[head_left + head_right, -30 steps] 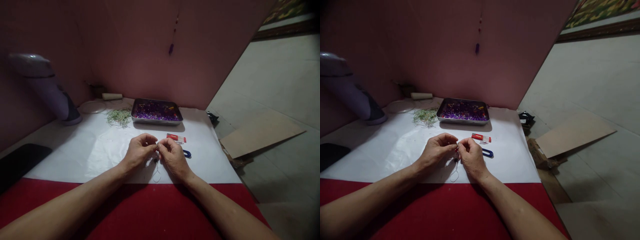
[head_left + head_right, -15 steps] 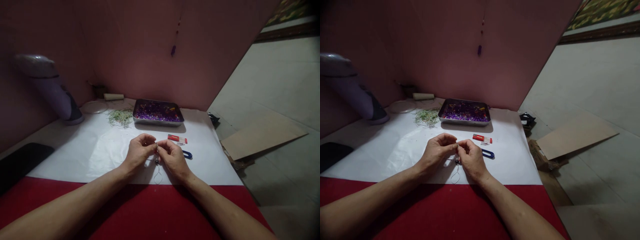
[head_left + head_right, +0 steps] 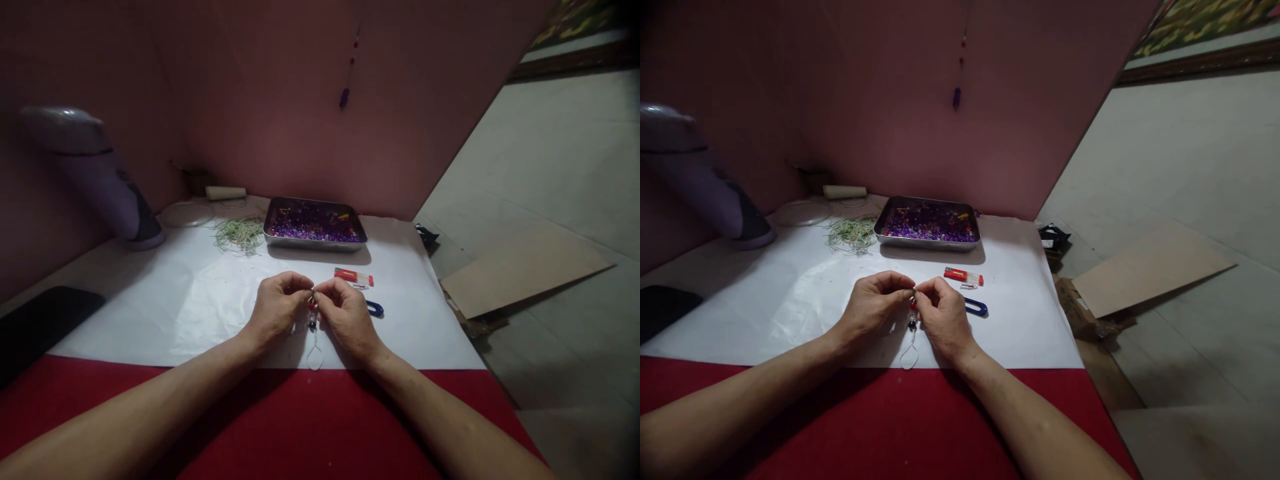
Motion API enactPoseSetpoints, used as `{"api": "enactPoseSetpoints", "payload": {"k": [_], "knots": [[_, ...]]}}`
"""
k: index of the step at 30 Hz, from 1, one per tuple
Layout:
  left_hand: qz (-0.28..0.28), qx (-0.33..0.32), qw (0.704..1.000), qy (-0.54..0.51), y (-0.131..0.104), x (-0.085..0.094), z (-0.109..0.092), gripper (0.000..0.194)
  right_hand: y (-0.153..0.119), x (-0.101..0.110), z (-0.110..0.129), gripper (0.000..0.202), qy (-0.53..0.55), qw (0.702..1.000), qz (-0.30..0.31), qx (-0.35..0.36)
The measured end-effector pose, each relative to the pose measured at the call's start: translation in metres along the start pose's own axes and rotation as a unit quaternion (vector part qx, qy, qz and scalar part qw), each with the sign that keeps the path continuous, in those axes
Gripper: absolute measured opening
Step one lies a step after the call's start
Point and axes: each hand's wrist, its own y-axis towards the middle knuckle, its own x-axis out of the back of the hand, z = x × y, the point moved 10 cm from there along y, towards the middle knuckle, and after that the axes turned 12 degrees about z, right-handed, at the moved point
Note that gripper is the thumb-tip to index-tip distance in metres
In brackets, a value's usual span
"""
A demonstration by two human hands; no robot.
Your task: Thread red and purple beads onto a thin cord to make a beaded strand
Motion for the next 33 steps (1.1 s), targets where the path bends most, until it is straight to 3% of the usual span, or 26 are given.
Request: {"api": "enactPoseSetpoints", "payload": {"k": [10,18,25,30,33], "knots": [[0.014,-0.008,1.0,-0.005,-0.002,-0.004,-0.001,0.007,0.0,-0.001,0.0,0.007,0.007,1.0,0.004,-0.007],[0.009,-0.022,0.998,0.062,0.0,-0.001,-0.004,0.006,0.001,-0.002,-0.003,0.009,0.016,1.0,0.015,-0.006],[0.01,-0.014,0.999,0.039,-0.001,-0.003,-0.006,0.006,0.0,-0.001,0.001,0.01,0.001,1.0,0.013,-0.011],[-0.007,-0.04,0.999,0.032,-0.001,0.002,-0.012,0.011,0.0,-0.001,0.003,0.01,0.012,1.0,0.01,-0.014],[-0.03,-0.046,0.995,0.079,0.0,0.008,-0.014,0.012,0.0,-0.002,0.003,0.01,0.028,0.999,0.011,-0.016]]}}
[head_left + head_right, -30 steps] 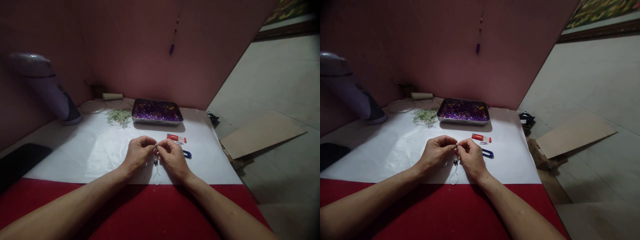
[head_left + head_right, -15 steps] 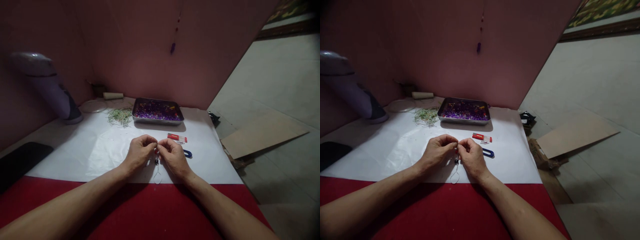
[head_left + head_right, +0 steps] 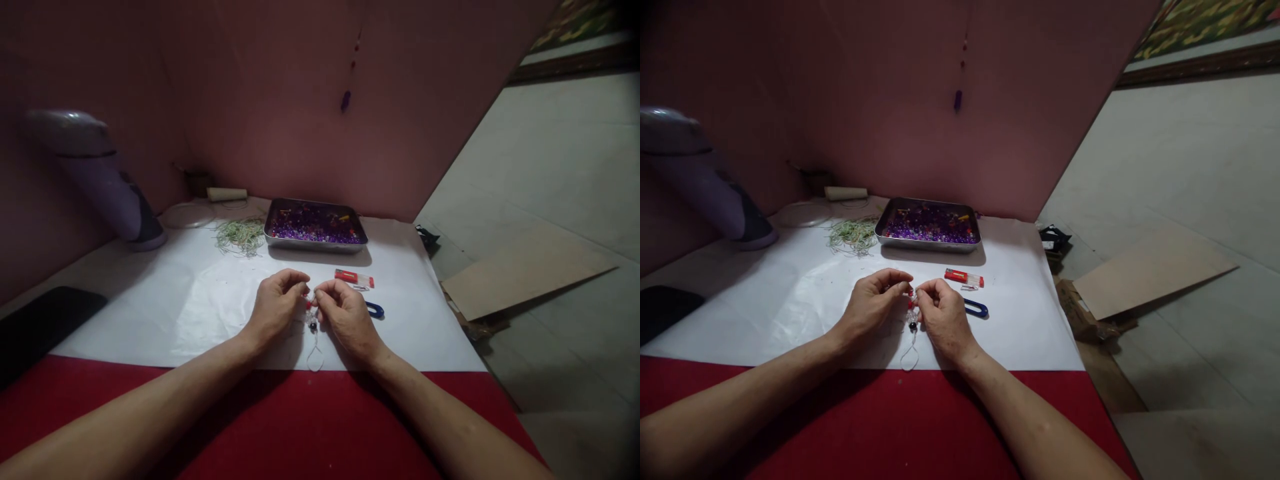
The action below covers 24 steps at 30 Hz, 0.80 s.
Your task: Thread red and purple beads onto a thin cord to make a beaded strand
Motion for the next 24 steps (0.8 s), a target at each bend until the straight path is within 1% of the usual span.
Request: {"api": "enactPoseSetpoints", "payload": {"k": [1,3,5,6,12,24], "knots": [[0.005,0.003,1.0,0.027,0.0,0.0,0.0,0.011,0.0,0.0,-0.001,0.011,0.003,1.0,0.0,-0.001],[0.034,0.01,0.997,0.066,0.001,-0.005,0.0,0.01,0.001,0.0,-0.002,0.011,0.008,1.0,0.001,-0.002],[0.062,0.015,0.996,0.07,0.001,-0.01,0.001,0.011,0.001,0.0,-0.003,0.011,0.011,1.0,0.002,0.002],[0.065,0.015,0.996,0.065,0.0,-0.011,0.001,0.011,0.002,0.001,-0.003,0.011,0.011,1.0,0.002,0.005],[0.057,-0.002,0.998,0.021,0.0,-0.01,0.0,0.008,0.001,0.002,-0.005,0.012,0.006,1.0,-0.003,0.001],[0.048,0.024,0.998,-0.016,-0.002,-0.011,0.002,0.007,0.002,0.001,-0.004,0.012,-0.008,1.0,0.003,0.009]]}}
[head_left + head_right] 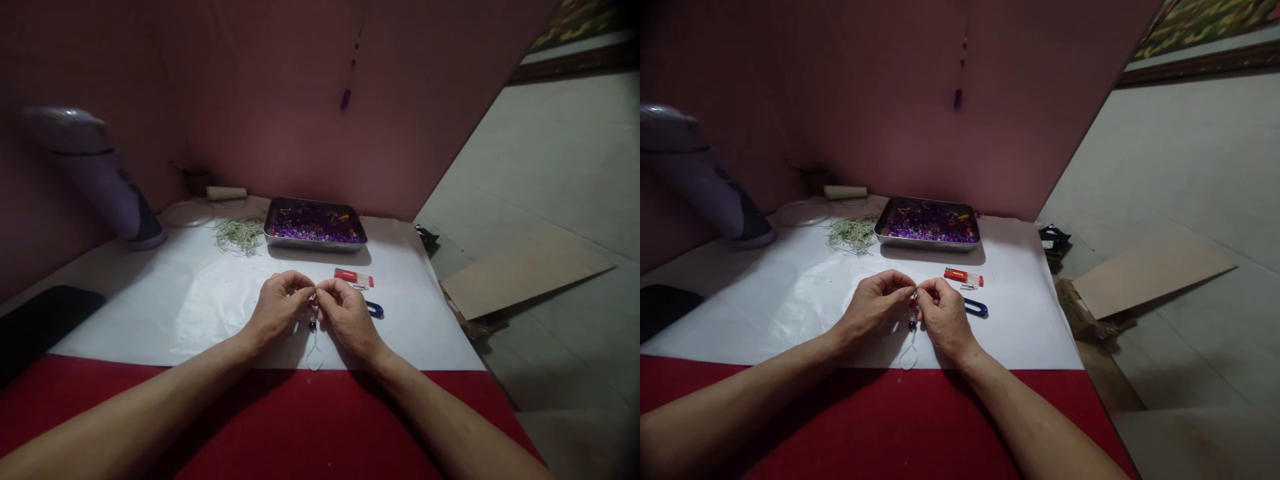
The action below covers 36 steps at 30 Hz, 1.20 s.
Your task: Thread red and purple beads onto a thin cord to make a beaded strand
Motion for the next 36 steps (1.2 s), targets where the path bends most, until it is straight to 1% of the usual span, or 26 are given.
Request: {"api": "enactPoseSetpoints", "payload": {"k": [4,11,16,19,22,28,36], "knots": [[0.0,-0.003,1.0,0.013,0.0,0.0,-0.001,0.006,-0.001,0.0,-0.001,0.012,0.001,1.0,-0.001,-0.003],[-0.012,-0.022,0.999,0.027,-0.001,0.002,-0.008,0.006,-0.001,0.002,-0.004,0.013,0.021,1.0,-0.011,-0.013],[-0.041,-0.005,0.999,0.024,0.0,0.008,0.0,0.009,0.0,0.001,-0.002,0.014,0.028,1.0,-0.008,-0.007],[-0.02,0.007,0.999,0.032,0.002,0.005,0.003,0.011,-0.001,0.001,-0.002,0.012,0.025,1.0,-0.005,-0.005],[-0.002,-0.001,0.999,0.033,0.002,0.002,0.0,0.012,-0.001,0.001,-0.002,0.012,0.017,1.0,-0.004,-0.007],[0.0,-0.018,1.0,0.017,0.0,0.0,-0.005,0.011,-0.001,0.001,-0.001,0.012,0.006,1.0,-0.003,-0.009],[-0.003,-0.02,1.0,0.013,0.002,0.0,0.0,0.01,-0.001,0.0,-0.001,0.011,0.006,1.0,-0.003,-0.012]]}}
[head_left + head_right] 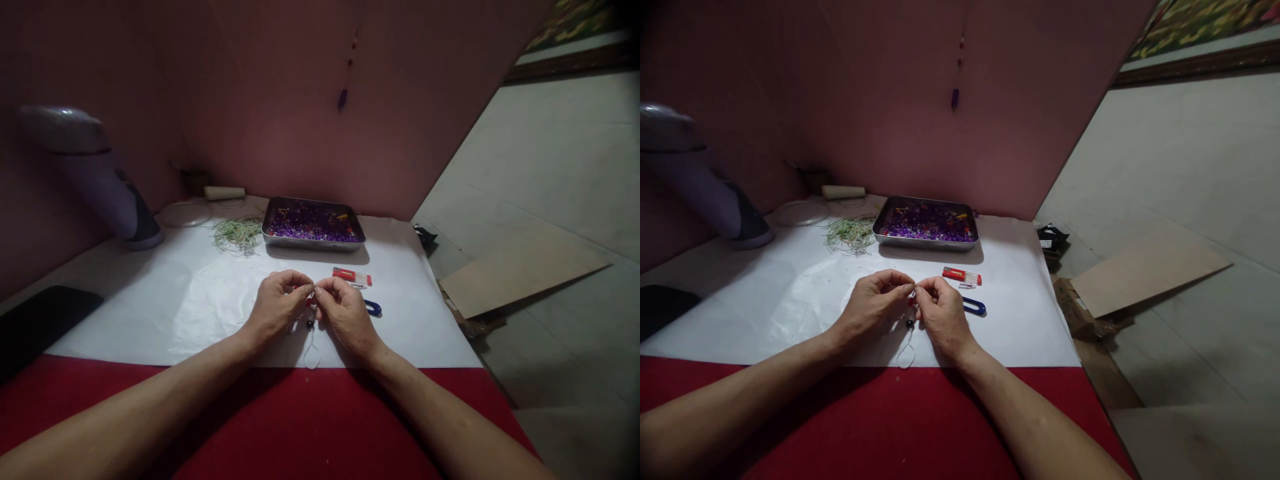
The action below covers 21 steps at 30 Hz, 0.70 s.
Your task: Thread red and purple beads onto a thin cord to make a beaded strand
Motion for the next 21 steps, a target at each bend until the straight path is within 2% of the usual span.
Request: {"api": "enactPoseSetpoints", "payload": {"k": [9,21], "knots": [[-0.006,-0.002,0.999,0.035,-0.0002,0.0011,-0.0025,0.011,0.0006,-0.0012,-0.0009,0.012,0.0,1.0,0.005,0.005],[0.001,-0.02,0.991,0.132,0.0016,-0.0013,-0.0083,0.01,0.0008,-0.0008,-0.0004,0.01,-0.006,1.0,0.002,0.014]]}}
